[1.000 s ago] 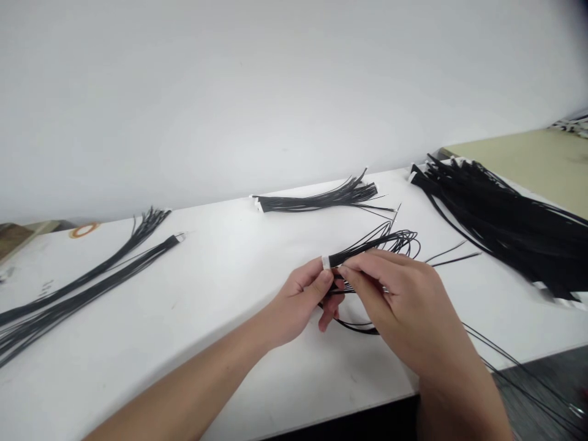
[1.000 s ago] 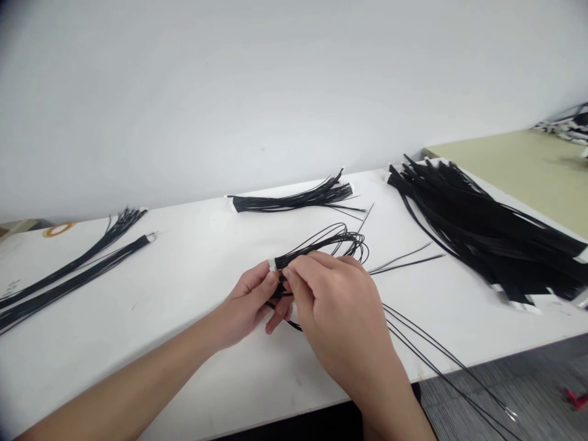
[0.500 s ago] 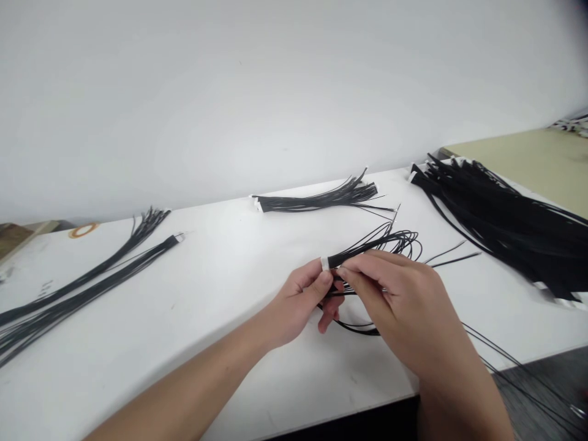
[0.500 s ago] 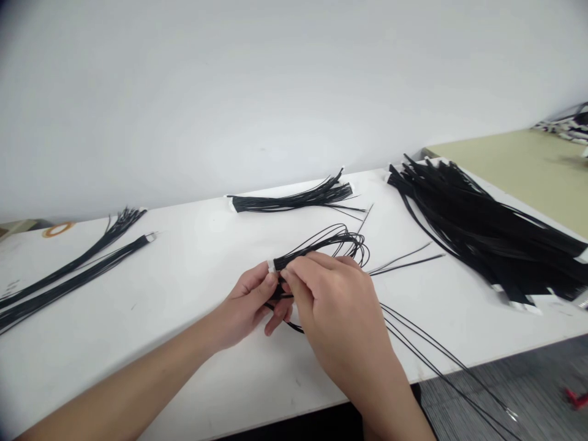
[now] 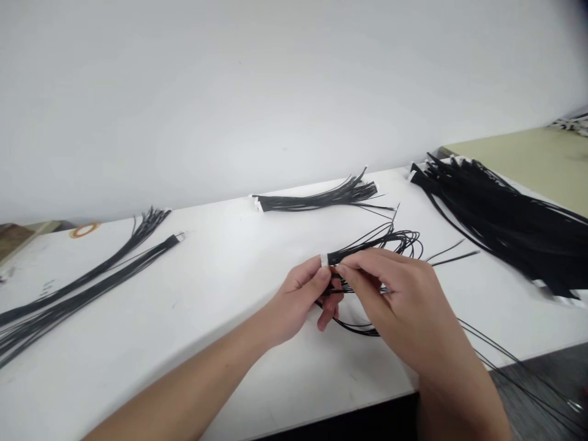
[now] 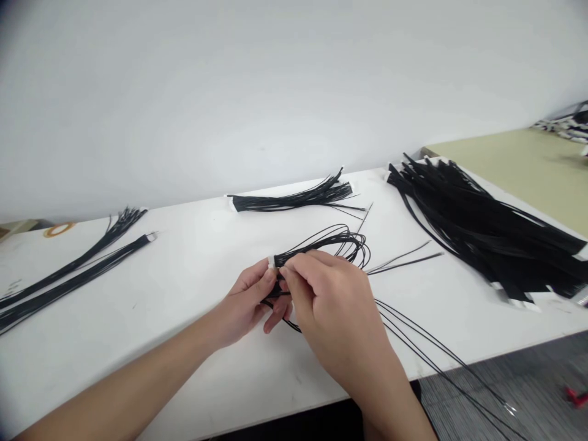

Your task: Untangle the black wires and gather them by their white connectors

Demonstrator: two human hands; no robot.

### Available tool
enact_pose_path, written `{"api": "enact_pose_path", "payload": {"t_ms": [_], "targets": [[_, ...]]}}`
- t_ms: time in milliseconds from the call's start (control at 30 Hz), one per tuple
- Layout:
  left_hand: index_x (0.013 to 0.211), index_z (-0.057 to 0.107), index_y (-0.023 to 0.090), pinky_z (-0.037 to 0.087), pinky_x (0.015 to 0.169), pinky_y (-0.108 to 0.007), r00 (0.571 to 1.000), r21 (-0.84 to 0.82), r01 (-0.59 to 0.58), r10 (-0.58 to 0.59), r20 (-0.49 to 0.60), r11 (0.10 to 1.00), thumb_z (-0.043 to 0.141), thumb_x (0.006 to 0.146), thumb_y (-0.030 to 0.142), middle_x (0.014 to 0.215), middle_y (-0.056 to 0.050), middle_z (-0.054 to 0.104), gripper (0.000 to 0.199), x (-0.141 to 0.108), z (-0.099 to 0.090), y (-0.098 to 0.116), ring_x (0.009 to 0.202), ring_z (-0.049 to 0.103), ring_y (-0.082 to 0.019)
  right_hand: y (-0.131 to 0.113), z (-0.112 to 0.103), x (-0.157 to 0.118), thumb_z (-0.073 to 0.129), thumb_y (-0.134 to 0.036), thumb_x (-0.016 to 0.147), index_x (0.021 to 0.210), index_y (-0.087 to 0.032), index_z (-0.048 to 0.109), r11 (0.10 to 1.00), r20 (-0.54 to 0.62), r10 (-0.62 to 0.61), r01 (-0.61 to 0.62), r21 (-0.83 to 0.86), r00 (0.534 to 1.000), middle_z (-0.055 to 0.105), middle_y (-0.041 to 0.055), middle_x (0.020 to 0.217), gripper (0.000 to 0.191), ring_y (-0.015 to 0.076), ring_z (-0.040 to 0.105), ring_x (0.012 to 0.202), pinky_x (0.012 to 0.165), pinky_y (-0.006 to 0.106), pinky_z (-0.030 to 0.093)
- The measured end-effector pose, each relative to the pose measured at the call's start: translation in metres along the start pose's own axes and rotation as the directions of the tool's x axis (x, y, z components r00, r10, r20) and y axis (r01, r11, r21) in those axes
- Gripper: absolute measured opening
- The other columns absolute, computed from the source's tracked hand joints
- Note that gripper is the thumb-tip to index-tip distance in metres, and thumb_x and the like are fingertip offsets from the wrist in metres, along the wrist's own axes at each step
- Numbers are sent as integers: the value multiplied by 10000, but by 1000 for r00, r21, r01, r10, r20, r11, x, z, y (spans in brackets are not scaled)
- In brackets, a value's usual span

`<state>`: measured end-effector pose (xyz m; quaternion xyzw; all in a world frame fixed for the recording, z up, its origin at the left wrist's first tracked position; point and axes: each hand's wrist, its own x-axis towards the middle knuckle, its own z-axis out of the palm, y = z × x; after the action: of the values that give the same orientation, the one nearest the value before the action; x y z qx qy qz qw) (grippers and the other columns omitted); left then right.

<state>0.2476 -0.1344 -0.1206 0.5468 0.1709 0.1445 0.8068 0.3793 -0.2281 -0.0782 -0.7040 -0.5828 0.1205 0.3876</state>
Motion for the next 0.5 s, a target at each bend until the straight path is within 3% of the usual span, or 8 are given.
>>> {"api": "enact_pose_path", "payload": {"t_ms": [500], "targets": [[814,465,180,434,565,-229,1000,-12,10,-10,-18,1000,393,922,443,554,53,434,293,0,-1,-4,443,451,-50,-5,6,0,488,-112,846,737,-175,589,980,-67,-129,117,-160,989,581,-47,643,162,71,489,573,603,225,339]]}}
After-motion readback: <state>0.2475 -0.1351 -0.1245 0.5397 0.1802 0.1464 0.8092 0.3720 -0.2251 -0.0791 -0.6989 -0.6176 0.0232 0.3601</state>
